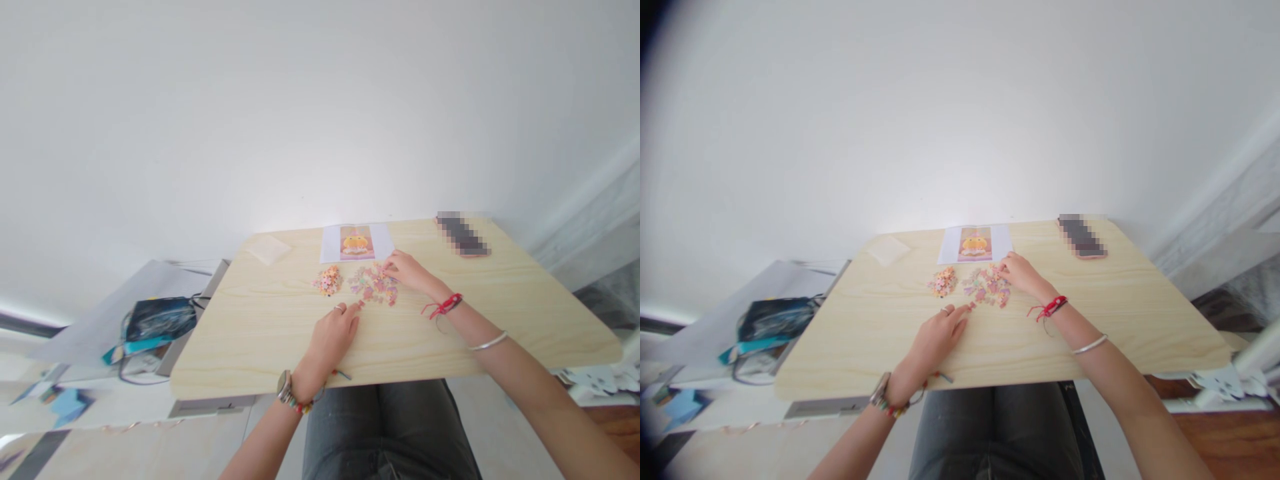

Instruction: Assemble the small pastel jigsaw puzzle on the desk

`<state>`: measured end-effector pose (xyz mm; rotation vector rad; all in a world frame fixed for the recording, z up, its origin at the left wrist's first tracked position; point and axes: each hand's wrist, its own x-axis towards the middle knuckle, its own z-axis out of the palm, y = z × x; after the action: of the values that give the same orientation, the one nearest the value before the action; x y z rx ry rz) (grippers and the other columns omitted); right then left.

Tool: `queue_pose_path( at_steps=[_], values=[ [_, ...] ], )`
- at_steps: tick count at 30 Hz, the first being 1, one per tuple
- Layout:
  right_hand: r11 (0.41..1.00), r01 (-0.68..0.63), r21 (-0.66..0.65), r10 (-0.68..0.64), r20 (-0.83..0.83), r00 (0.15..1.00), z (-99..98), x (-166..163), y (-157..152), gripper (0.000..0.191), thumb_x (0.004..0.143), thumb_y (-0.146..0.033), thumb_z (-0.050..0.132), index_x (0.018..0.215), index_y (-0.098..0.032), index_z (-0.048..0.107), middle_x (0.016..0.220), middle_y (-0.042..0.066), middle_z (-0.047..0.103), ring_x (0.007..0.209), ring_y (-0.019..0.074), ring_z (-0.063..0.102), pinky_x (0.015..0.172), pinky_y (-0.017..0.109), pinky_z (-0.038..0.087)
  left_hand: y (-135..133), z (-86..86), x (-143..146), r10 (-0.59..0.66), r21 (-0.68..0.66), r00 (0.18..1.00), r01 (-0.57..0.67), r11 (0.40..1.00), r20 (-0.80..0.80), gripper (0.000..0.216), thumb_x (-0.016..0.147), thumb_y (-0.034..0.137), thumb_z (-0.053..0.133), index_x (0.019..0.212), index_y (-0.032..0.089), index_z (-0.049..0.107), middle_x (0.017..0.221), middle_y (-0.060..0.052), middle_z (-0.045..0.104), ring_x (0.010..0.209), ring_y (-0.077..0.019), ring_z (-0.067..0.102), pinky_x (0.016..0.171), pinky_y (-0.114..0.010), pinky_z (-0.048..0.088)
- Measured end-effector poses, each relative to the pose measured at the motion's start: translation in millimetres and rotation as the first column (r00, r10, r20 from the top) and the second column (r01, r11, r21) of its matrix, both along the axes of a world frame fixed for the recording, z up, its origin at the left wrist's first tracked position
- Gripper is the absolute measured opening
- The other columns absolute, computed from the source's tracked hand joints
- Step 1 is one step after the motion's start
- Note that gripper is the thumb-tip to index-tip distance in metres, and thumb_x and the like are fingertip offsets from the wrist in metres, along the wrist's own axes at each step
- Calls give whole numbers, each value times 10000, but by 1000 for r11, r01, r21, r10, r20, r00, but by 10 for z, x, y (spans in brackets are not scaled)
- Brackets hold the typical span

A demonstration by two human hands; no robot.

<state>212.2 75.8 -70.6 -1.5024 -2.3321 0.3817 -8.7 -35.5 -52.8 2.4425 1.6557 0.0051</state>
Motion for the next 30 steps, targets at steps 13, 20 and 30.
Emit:
queue_pose_path(
  at_steps=[13,20,30],
  values=[
    [980,-176,90,170,73,983,169,-289,-106,165,813,-172,470,898,-167,611,919,66,523,804,137,517,731,237,390,276,-24,25,47,80,997,-42,996,-61,336,886,303,306,1202,226,390,988,-78,547,836,-191,585,638,-277,451],
    [980,-174,92,153,200,968,121,-489,26,154,821,-199,470,867,-159,612,935,74,519,808,150,514,706,256,386,276,-32,11,46,40,994,-43,998,-99,287,889,297,288,1107,218,457,937,-69,550,823,-183,587,639,-269,452],
    [980,-163,114,117,332,936,175,-444,35,125,824,-199,469,852,-132,571,968,105,518,844,175,503,737,290,385,262,-2,54,35,56,997,-31,998,-74,346,886,326,294,1212,261,391,983,-66,536,817,-191,589,620,-269,453]
  ],
)
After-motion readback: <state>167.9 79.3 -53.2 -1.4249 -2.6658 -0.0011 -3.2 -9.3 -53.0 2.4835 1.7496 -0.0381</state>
